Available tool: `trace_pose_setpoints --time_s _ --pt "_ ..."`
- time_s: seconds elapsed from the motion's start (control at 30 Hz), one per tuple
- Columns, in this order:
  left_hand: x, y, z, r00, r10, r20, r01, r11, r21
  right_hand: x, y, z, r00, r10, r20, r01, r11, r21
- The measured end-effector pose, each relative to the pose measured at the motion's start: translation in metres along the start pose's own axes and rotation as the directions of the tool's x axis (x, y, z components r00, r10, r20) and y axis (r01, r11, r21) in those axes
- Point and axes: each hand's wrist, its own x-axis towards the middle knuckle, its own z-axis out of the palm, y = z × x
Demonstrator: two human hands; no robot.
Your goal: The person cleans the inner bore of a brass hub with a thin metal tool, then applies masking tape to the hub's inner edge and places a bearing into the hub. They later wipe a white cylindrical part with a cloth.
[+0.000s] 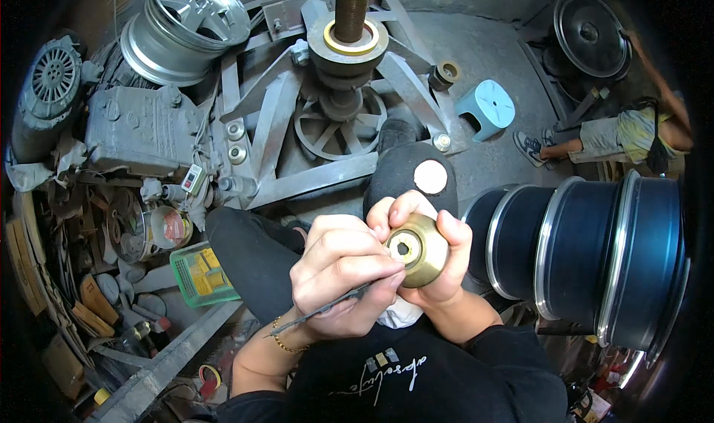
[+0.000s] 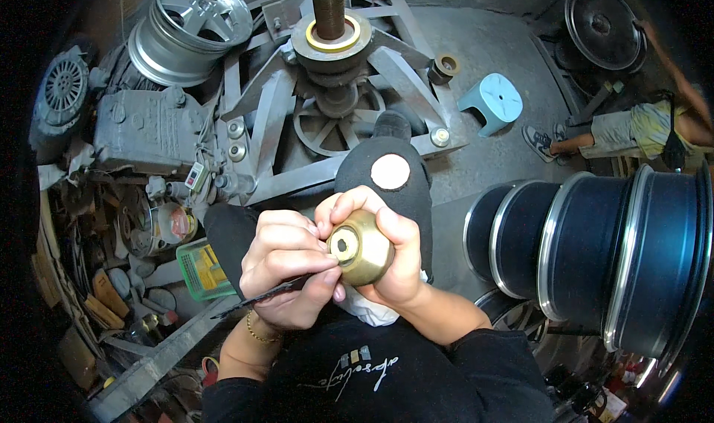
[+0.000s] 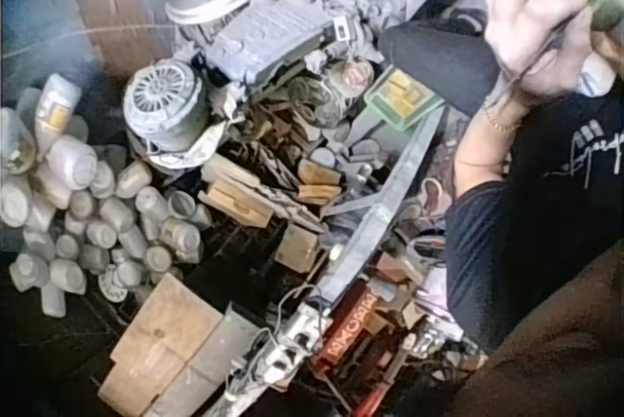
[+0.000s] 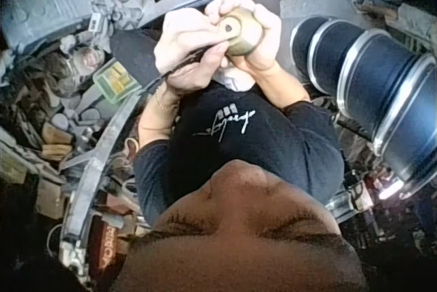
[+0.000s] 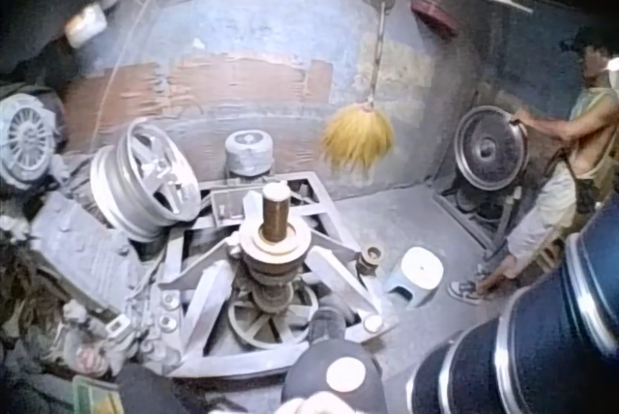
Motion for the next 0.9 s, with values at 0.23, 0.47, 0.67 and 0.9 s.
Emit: trace_pose_setpoints --time_s 0.23,0.47,0.67,0.9 --pt "-0.010 0.003 0.002 0.992 -0.071 -0.108 0.054 0.987 -0.154 0.003 -0.002 0.004 0.999 0.037 -0.026 -0.035 0.997 0.076" --pt "-0.004 -0.001 -0.003 0.997 -0.070 -0.042 0.064 0.990 -0.128 0.001 0.002 0.004 0.998 0.003 -0.065 0.000 0.999 0.041" --pt "-0.001 -0.002 -0.004 0.998 -0.060 -0.019 0.058 0.994 -0.092 0.002 0.002 0.003 0.998 0.013 -0.056 -0.011 0.999 0.039" --pt "-0.004 -0.003 0.002 0.998 -0.041 -0.047 0.041 0.999 -0.012 0.000 0.003 0.002 0.998 -0.007 -0.067 0.008 1.000 0.011"
